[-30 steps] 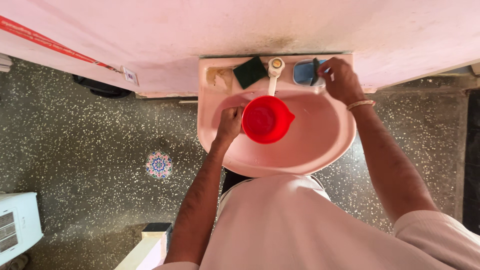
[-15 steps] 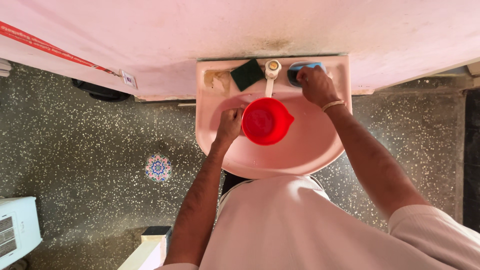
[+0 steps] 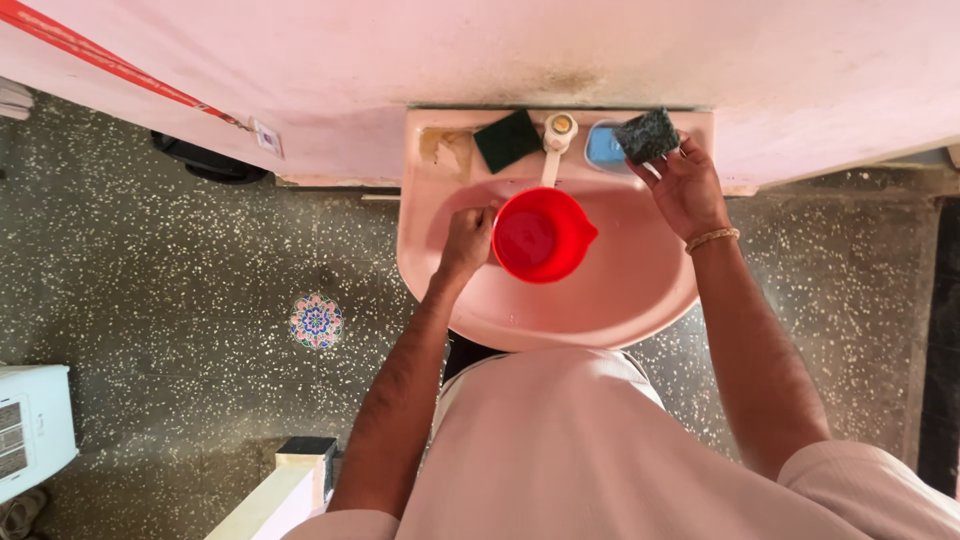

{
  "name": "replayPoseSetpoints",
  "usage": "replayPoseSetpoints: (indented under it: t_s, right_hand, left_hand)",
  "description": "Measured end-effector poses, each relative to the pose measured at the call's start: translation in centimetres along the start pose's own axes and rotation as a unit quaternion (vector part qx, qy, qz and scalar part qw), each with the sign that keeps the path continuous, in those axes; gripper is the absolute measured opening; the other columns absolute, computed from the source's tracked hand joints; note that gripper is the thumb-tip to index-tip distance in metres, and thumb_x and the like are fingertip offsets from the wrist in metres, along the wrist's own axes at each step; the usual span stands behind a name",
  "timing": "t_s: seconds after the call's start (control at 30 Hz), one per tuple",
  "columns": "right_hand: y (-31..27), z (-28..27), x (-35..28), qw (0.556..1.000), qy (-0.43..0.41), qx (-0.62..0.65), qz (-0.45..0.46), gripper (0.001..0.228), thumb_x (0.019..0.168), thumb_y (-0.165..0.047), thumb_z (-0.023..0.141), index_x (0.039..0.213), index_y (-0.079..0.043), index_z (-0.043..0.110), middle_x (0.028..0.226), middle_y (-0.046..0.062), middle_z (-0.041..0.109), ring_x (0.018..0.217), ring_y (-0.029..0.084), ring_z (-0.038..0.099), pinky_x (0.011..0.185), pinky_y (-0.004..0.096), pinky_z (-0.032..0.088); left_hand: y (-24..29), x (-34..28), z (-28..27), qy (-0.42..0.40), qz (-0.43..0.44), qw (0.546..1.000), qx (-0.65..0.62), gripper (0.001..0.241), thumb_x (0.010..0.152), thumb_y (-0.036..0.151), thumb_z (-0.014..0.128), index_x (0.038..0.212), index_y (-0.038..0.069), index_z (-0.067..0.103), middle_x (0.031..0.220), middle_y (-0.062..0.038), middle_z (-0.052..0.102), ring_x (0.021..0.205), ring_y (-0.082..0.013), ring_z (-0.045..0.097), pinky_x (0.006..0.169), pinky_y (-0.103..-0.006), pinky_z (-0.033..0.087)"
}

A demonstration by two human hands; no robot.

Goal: The person scrubs a red plastic pitcher with a green sponge in a pink sink. They repeatedly rub the exterior and interior surfaces, rinse the pitcher under running water, and continue scrubbing until the end of the clip.

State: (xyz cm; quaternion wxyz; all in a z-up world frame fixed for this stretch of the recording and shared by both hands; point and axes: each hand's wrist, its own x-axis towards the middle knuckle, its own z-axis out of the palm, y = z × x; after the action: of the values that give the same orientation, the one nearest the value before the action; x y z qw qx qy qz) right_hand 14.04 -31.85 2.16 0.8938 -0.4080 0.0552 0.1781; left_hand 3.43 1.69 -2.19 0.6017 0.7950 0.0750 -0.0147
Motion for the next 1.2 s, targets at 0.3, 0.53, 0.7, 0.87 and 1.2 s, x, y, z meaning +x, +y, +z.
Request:
replayPoseSetpoints:
  t_s: [0.3, 0.53, 0.7, 0.87, 1.2]
  right_hand:
    - [-0.8, 4.3, -4.2, 0.996, -0.001, 0.086, 0.028, 0.038, 0.106, -0.011, 0.049, 0.141, 0.001, 0.052, 0.135, 0.016, 0.065, 0.122, 0.029, 0.065, 0.113, 0.049, 0.052]
    - [-0.7, 3.2, -6.2, 0.994, 0.024, 0.108, 0.023, 0.037, 0.105, -0.010, 0.050, 0.140, 0.002, 0.053, 0.134, 0.015, 0.065, 0.122, 0.028, 0.065, 0.109, 0.044, 0.054]
    - [-1.1, 2.8, -7.0, 0.996, 0.043, 0.078, 0.028, 0.037, 0.106, -0.011, 0.049, 0.140, 0.003, 0.053, 0.132, 0.016, 0.066, 0.121, 0.028, 0.065, 0.109, 0.045, 0.053]
    - [-1.2, 1.7, -6.8, 0.996, 0.054, 0.054, 0.041, 0.034, 0.105, -0.011, 0.048, 0.136, 0.002, 0.053, 0.131, 0.015, 0.066, 0.120, 0.029, 0.066, 0.108, 0.046, 0.054]
    - [-1.8, 2.1, -5.9, 0.997, 0.029, 0.052, 0.058, 0.036, 0.107, -0.010, 0.046, 0.140, 0.003, 0.052, 0.136, 0.016, 0.065, 0.124, 0.029, 0.065, 0.111, 0.045, 0.053]
  left_hand:
    - [0.8, 1.0, 0.3, 0.038, 0.000, 0.999, 0.028, 0.052, 0.103, 0.025, 0.058, 0.060, -0.004, 0.053, 0.050, -0.016, 0.048, 0.041, -0.0214, 0.046, 0.046, -0.0386, 0.036]
    - [1.8, 0.3, -2.0, 0.033, -0.219, 0.927, -0.303, 0.028, 0.101, 0.027, 0.053, 0.088, 0.012, 0.073, 0.060, 0.002, 0.059, 0.043, -0.0082, 0.045, 0.040, -0.0261, 0.031]
    - [-0.6, -3.5, 0.7, 0.015, -0.300, 0.822, -0.483, 0.029, 0.101, 0.021, 0.047, 0.077, 0.014, 0.061, 0.050, 0.004, 0.043, 0.037, -0.0103, 0.033, 0.042, -0.0290, 0.034]
    - [-3.8, -7.4, 5.2, 0.010, -0.372, 0.658, -0.655, 0.041, 0.097, 0.017, 0.040, 0.056, 0.016, 0.040, 0.042, 0.004, 0.025, 0.034, -0.0130, 0.021, 0.046, -0.0294, 0.035]
    - [-4.3, -10.6, 6.4, 0.056, -0.448, 0.498, -0.740, 0.039, 0.095, 0.012, 0.036, 0.056, 0.014, 0.038, 0.045, 0.003, 0.028, 0.036, -0.0114, 0.017, 0.044, -0.0251, 0.029]
